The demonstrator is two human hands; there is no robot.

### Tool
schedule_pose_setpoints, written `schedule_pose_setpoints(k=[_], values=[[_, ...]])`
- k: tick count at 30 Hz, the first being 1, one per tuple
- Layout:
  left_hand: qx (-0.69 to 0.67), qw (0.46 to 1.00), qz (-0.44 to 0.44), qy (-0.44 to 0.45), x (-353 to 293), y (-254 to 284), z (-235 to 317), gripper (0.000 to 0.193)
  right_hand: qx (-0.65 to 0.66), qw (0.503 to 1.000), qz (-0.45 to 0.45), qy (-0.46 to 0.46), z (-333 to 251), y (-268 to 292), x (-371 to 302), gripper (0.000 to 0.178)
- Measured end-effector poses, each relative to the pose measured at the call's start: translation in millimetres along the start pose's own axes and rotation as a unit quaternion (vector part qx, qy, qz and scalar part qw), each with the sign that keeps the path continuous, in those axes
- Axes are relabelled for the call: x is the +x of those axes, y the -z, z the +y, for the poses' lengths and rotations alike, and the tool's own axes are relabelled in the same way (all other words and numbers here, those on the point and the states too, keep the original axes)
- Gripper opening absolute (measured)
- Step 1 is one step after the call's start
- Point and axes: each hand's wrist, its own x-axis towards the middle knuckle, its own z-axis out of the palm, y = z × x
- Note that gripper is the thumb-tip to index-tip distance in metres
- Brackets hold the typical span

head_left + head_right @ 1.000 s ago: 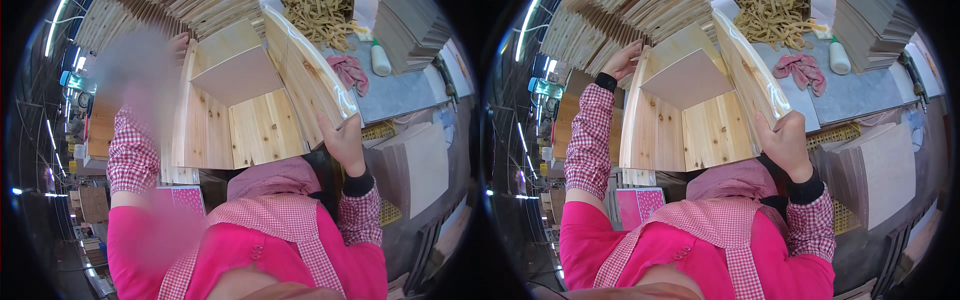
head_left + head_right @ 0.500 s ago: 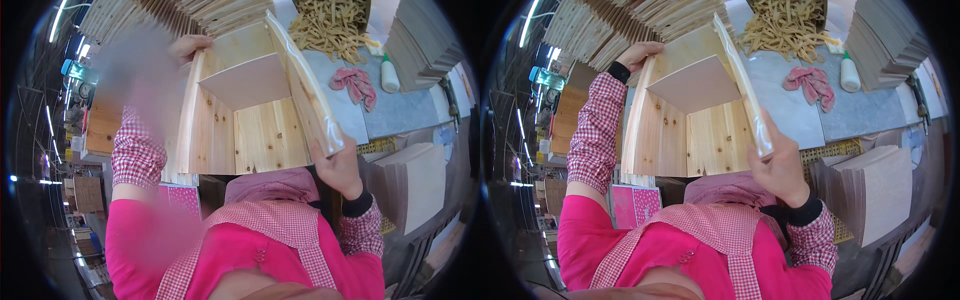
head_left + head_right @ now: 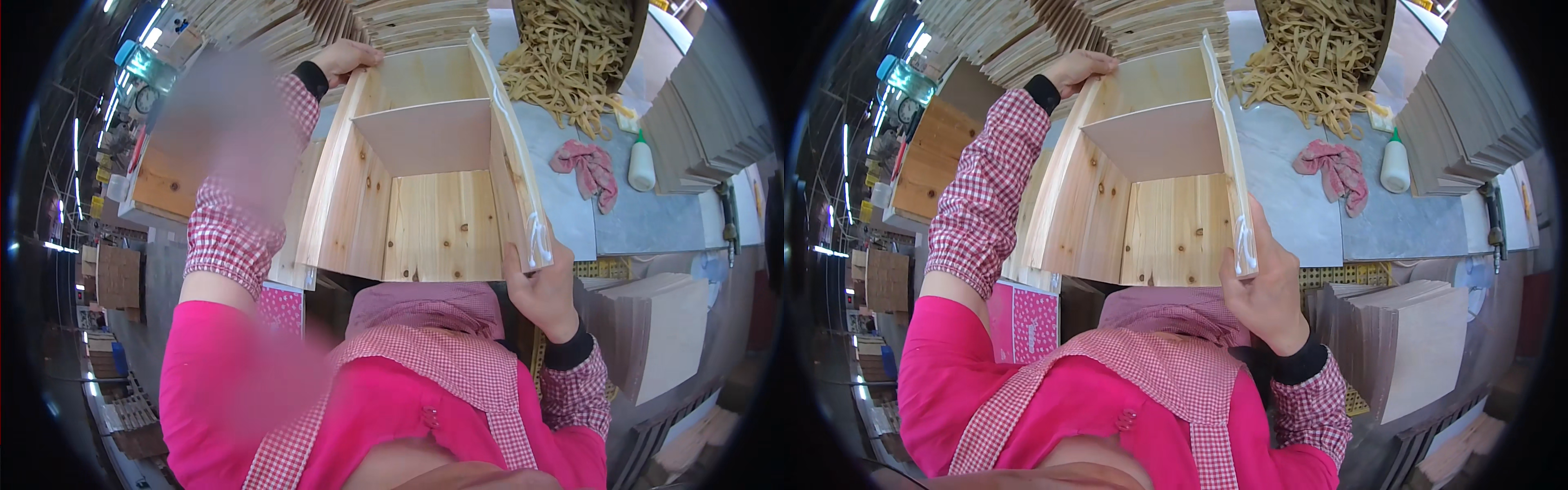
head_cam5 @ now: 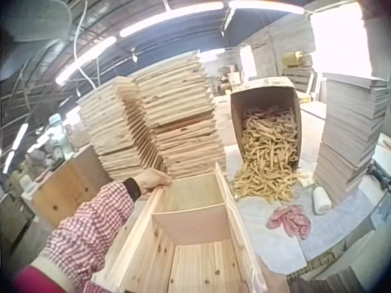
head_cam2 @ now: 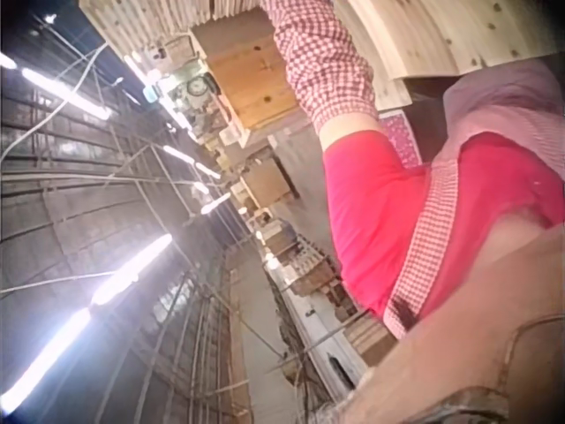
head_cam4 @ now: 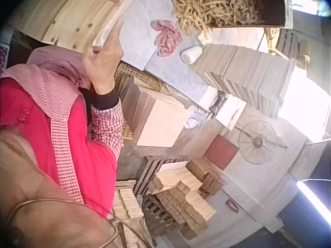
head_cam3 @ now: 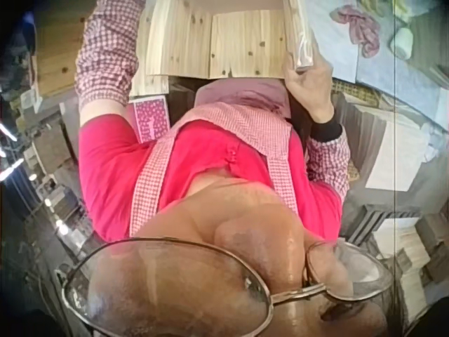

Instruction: Applying glue to wooden planks and assembling them into boxes using a nail gun.

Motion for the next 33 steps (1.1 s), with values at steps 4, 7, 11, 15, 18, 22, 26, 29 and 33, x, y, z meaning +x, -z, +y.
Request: schedule_pose_setpoints(k=[4,7,11,15,18,22,26,29,33], values=[[-0.042,0.998,0.007,-0.046,-9,-6,-11,0.028,-0.008,0.999,-0.014,-0.046,-2,-2,-2,0.063],[-0.109,0.988,0.022,-0.106,-29,-13,-19,0.035,-0.003,0.997,-0.017,-0.075,0,-2,-5,0.06],[0.162,0.938,0.075,-0.297,-85,-22,-28,0.051,0.01,0.997,-0.002,-0.073,4,-7,-4,0.048],[0.283,0.9,0.036,-0.329,-129,-31,-23,0.061,-0.009,1.0,0.013,-0.009,-5,-8,-6,0.035],[0.251,0.897,-0.004,-0.363,-131,-29,-22,0.029,-0.023,0.999,0.022,-0.009,-18,-13,-7,0.027],[0.257,0.824,0.074,-0.499,-146,-27,-33,0.023,-0.015,0.999,0.043,-0.006,-27,-23,-7,0.027],[0.276,0.905,0.018,-0.322,-126,-25,-34,0.023,-0.044,0.998,0.045,0.031,-29,-28,-7,0.031],[0.28,0.901,0.007,-0.332,-121,-23,-34,0.023,-0.014,0.999,0.048,0.012,-27,-29,-8,0.034],[0.273,0.902,0.015,-0.335,-118,-25,-37,0.023,-0.031,0.999,0.02,0.005,-23,-24,-8,0.039]])
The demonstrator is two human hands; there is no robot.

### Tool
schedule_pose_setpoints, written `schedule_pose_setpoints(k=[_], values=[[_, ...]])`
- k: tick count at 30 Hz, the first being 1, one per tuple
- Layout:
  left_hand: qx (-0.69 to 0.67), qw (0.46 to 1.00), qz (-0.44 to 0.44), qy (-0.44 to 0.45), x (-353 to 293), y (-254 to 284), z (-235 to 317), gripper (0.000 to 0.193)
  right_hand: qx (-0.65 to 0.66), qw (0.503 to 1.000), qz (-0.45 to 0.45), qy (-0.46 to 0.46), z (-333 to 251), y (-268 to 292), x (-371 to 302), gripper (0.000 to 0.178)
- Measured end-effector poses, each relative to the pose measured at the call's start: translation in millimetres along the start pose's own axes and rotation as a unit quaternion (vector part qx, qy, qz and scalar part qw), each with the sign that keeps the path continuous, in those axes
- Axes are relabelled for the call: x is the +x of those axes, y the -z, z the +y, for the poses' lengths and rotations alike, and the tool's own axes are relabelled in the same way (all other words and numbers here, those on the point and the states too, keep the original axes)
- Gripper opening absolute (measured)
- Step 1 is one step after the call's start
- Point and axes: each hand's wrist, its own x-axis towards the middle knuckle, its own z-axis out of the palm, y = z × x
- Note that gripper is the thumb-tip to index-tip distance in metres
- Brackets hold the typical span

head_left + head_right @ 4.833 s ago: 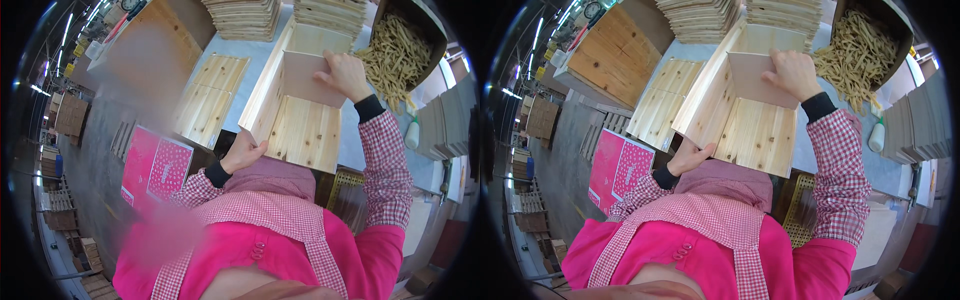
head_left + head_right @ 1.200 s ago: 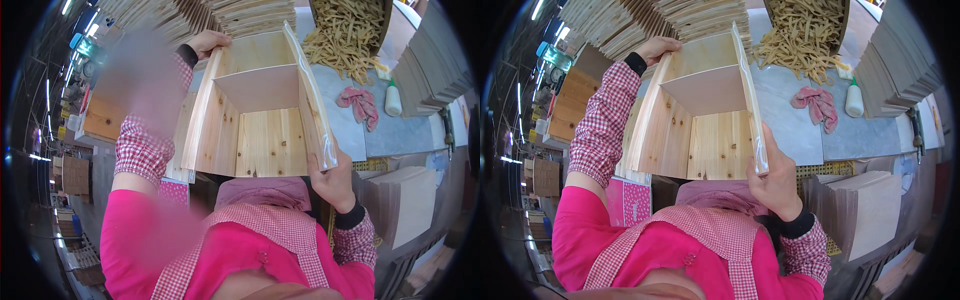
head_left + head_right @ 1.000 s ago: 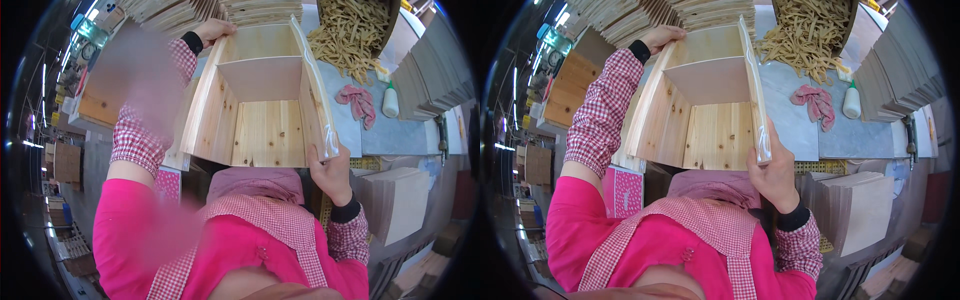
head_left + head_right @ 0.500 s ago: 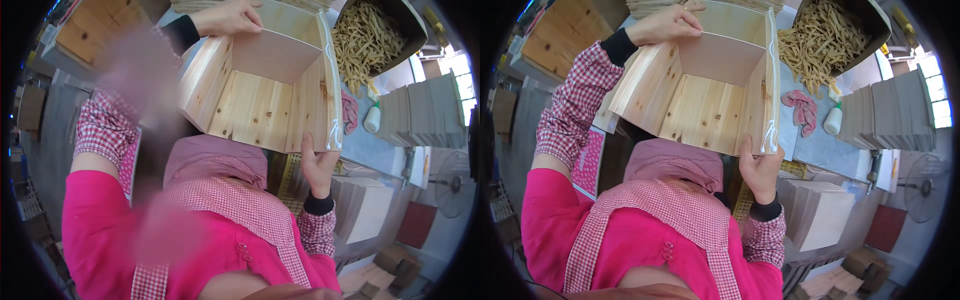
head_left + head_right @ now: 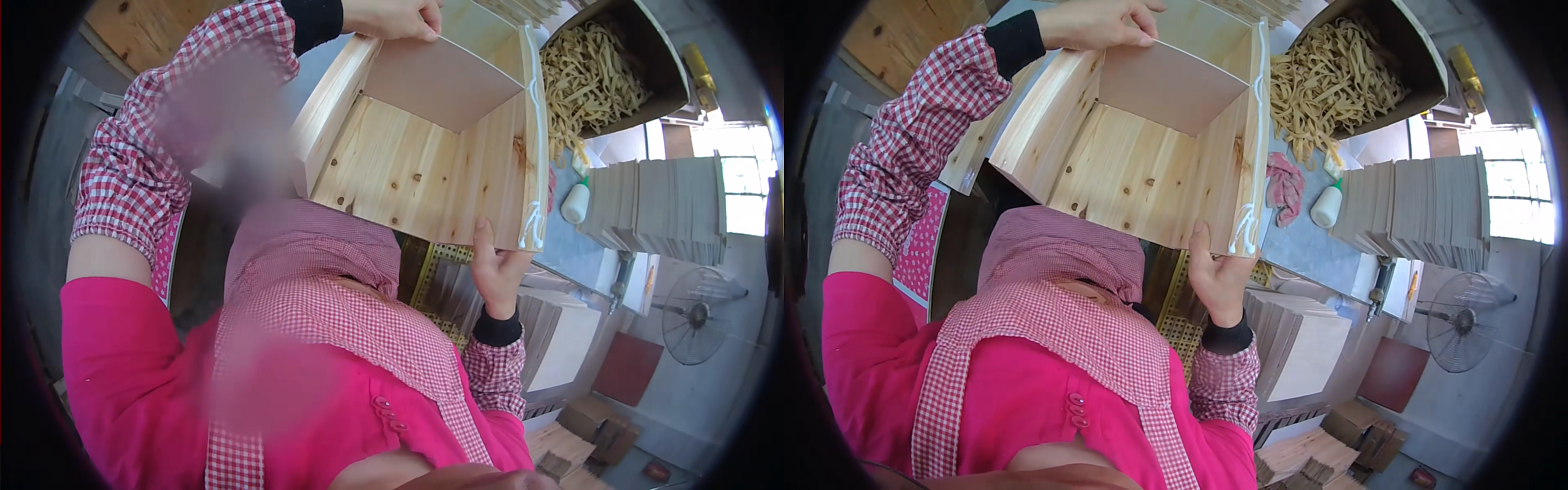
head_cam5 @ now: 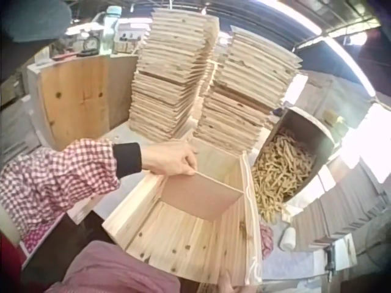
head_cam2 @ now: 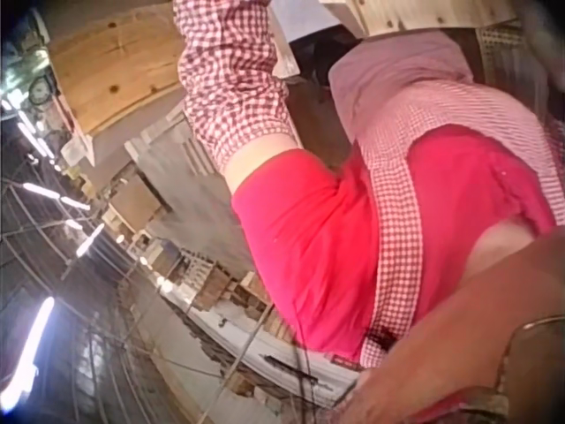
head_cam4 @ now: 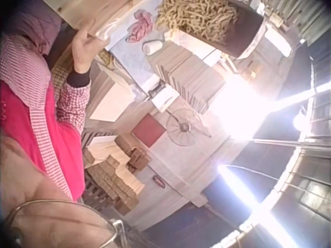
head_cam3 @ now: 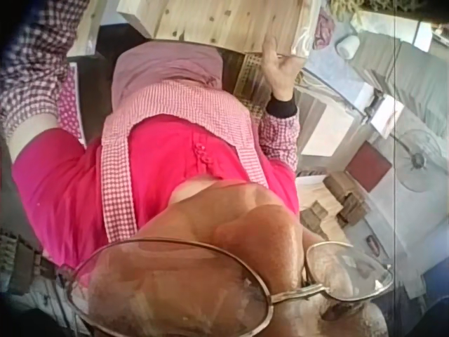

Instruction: Applying glue to wooden planks and assembling them into boxes using a nail gun.

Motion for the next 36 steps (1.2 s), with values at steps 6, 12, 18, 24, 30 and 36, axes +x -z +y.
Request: schedule_pose_setpoints(k=[6,12,18,24,30,36], values=[[-0.009,0.999,0.03,0.013,-1,2,2,0.022,0.017,0.999,0.017,-0.025,0,-5,-1,0.043],[-0.021,0.997,0.078,0.006,-3,-9,-10,0.042,-0.009,0.995,-0.04,-0.092,9,3,3,0.046],[-0.527,0.828,0.151,0.117,-11,10,-20,0.063,0.016,0.966,-0.22,-0.133,13,68,19,0.041],[-0.464,0.851,0.174,0.177,-1,9,-23,0.065,0.098,0.986,-0.049,-0.123,35,34,118,0.054],[-0.258,0.915,-0.057,0.305,129,3,-70,0.059,0.072,0.978,-0.062,-0.185,56,30,234,0.074],[-0.056,0.964,-0.147,0.215,178,-14,-136,0.053,0.114,0.965,-0.142,-0.188,76,-7,270,0.063]])
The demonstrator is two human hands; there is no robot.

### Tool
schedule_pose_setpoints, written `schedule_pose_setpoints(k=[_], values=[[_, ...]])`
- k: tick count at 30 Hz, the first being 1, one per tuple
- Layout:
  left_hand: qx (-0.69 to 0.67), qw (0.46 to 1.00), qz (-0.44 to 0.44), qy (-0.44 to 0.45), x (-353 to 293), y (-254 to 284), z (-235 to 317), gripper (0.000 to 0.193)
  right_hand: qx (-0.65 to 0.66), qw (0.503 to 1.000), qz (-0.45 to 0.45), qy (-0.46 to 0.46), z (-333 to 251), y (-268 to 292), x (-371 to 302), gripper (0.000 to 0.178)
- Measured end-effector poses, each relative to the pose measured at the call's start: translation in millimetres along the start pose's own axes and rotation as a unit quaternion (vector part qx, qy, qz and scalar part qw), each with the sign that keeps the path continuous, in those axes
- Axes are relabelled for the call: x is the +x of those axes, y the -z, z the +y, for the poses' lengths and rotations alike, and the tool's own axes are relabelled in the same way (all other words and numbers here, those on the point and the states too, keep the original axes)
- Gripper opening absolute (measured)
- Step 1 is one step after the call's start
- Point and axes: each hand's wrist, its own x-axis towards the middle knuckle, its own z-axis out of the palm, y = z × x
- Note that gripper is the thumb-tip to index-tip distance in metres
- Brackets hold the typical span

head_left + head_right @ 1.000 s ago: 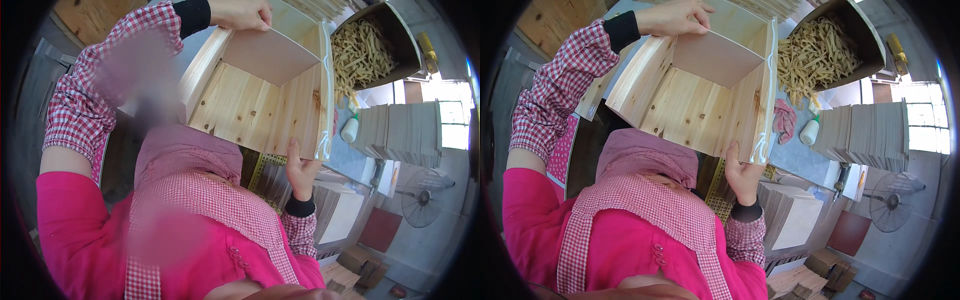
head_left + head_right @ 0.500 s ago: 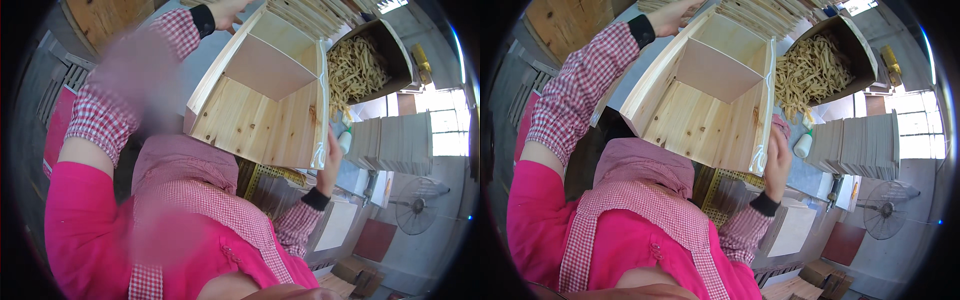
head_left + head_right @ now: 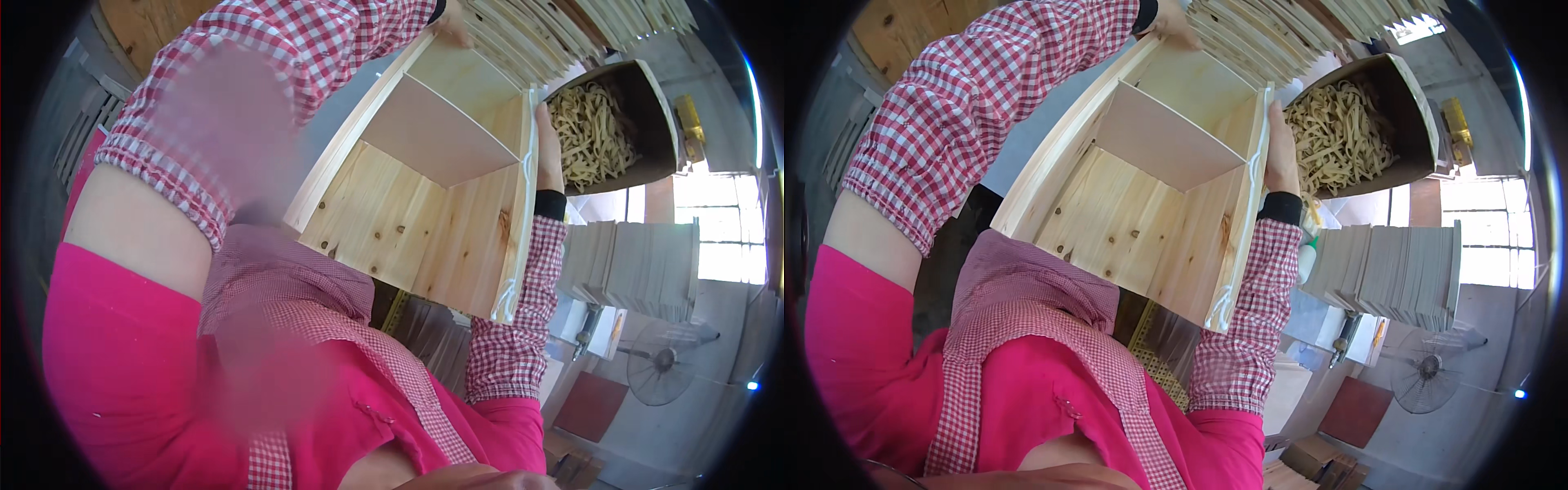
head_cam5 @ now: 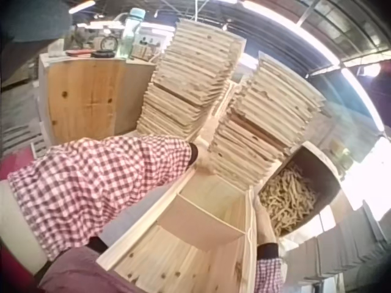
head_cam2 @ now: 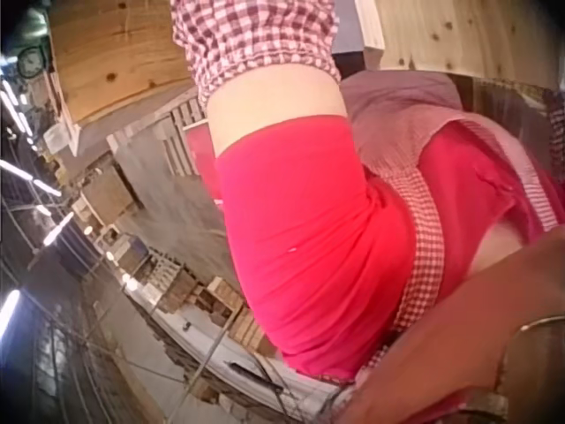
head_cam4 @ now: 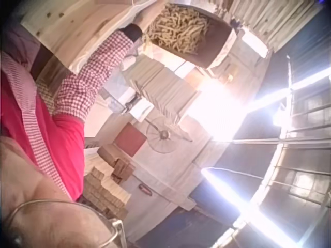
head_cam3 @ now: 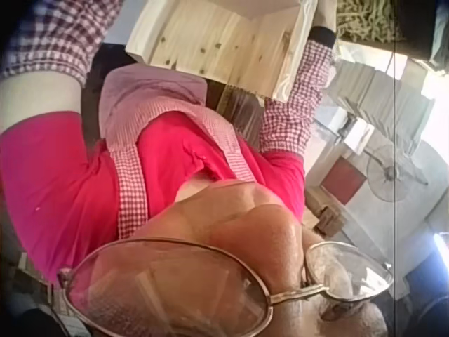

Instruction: Applying glue to wooden planks and assembling them into boxes using a nail gun.

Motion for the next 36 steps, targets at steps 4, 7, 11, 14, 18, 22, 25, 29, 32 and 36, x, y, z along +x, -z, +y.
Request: schedule_pose_setpoints(k=[4,7,11,14,18,22,25,29,32,36], values=[[-0.004,0.974,0.144,-0.173,-23,-10,-1,0.051,0.078,0.997,0.001,0.007,-2,-3,-11,0.054],[0.0,0.965,0.189,-0.18,-36,-15,-8,0.051,0.082,0.996,-0.017,0.009,-2,-5,3,0.049],[-0.049,0.992,0.099,-0.064,-86,-7,51,0.054,0.044,0.999,0.011,0.009,6,9,-1,0.048],[-0.139,0.988,0.062,-0.002,-102,0,28,0.058,-0.034,0.996,0.047,0.062,-5,-21,-7,0.052],[-0.375,0.92,0.107,-0.033,-128,-25,15,0.063,0.109,0.993,0.004,0.036,13,-11,-1,0.055],[-0.688,0.693,0.215,-0.001,-150,-98,-56,0.045,0.307,0.939,-0.138,-0.069,47,-33,-177,0.054],[-0.682,0.721,0.078,-0.096,-152,-174,-58,0.055,0.318,0.944,-0.061,-0.072,75,-31,-162,0.054],[-0.718,0.674,0.099,-0.143,-104,-246,-133,0.048,0.302,0.95,-0.023,-0.081,101,-51,-206,0.053],[-0.747,0.615,0.143,-0.207,-82,-286,-210,0.042,0.278,0.957,-0.016,-0.081,121,-43,-179,0.052],[-0.655,0.691,0.065,0.3,-74,-245,-180,0.039,0.238,0.964,0.087,-0.083,146,-27,-151,0.051]])
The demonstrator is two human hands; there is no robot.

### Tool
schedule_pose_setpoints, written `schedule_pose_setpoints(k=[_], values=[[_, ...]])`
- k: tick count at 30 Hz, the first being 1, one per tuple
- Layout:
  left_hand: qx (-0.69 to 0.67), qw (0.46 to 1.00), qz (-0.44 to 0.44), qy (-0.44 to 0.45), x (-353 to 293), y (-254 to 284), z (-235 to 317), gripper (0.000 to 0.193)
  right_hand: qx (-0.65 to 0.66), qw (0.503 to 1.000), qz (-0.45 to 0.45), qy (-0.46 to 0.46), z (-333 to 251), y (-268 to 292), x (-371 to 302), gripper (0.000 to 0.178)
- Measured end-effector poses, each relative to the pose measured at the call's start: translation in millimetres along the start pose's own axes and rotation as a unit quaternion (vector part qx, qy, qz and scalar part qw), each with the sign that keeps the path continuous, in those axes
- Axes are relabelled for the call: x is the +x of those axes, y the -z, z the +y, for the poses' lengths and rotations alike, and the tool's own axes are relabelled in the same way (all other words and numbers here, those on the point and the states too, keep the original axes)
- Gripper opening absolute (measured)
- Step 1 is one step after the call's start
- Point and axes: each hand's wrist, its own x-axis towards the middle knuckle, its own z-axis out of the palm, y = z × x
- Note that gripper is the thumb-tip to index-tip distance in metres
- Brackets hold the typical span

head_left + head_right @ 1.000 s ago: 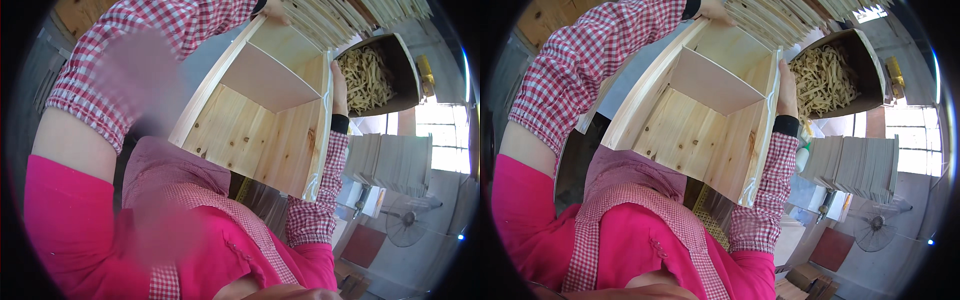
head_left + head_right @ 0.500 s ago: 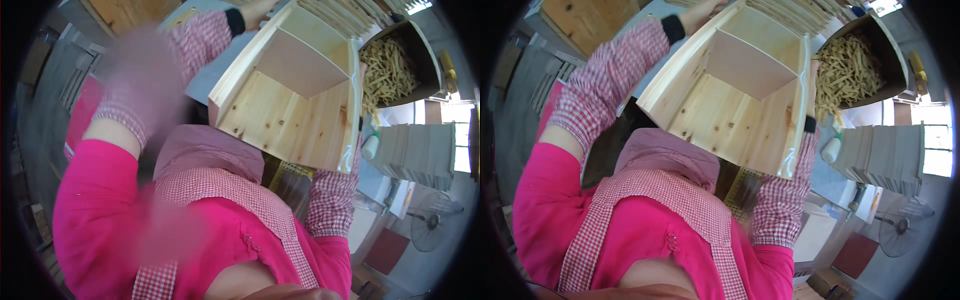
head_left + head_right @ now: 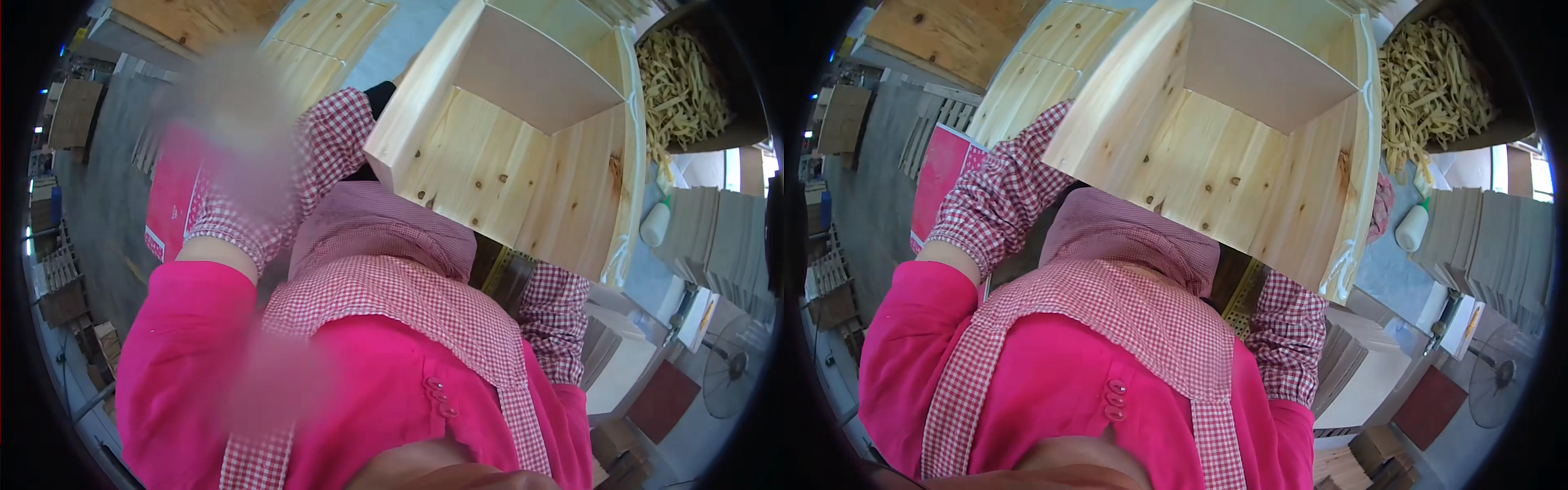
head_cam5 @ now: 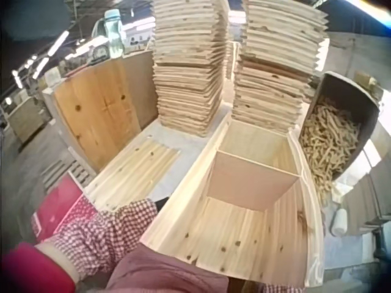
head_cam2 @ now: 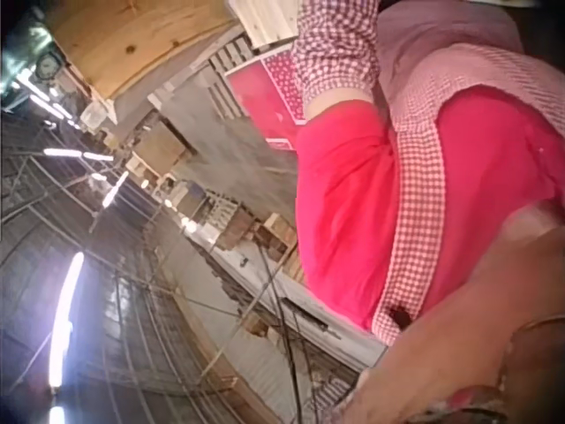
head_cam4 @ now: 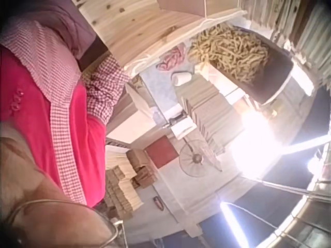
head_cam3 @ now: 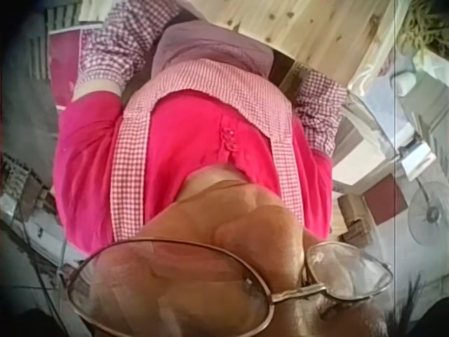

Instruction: Applying glue to wooden planks and assembling them into boxes using a nail gun.

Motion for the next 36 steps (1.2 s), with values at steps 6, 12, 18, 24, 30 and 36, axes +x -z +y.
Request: schedule_pose_setpoints(k=[6,12,18,24,30,36], values=[[0.038,0.992,0.021,-0.118,-56,-16,-19,0.036,-0.066,0.994,0.081,0.024,22,23,1,0.05],[0.066,0.968,0.079,-0.227,-122,20,-74,0.034,-0.135,0.983,0.122,0.03,52,72,-1,0.049],[0.105,0.916,0.059,-0.383,-151,-24,-87,0.032,-0.196,0.949,0.22,0.11,50,92,21,0.048],[0.122,0.846,0.027,-0.518,-158,-83,-116,0.032,-0.269,0.888,0.328,0.176,58,64,39,0.047],[0.165,0.701,0.143,-0.679,-211,-16,-59,0.033,-0.261,0.876,0.306,0.266,55,28,11,0.046],[-0.24,0.899,0.21,-0.299,-343,70,-183,0.036,-0.146,0.891,0.278,0.326,15,-14,-102,0.041]])
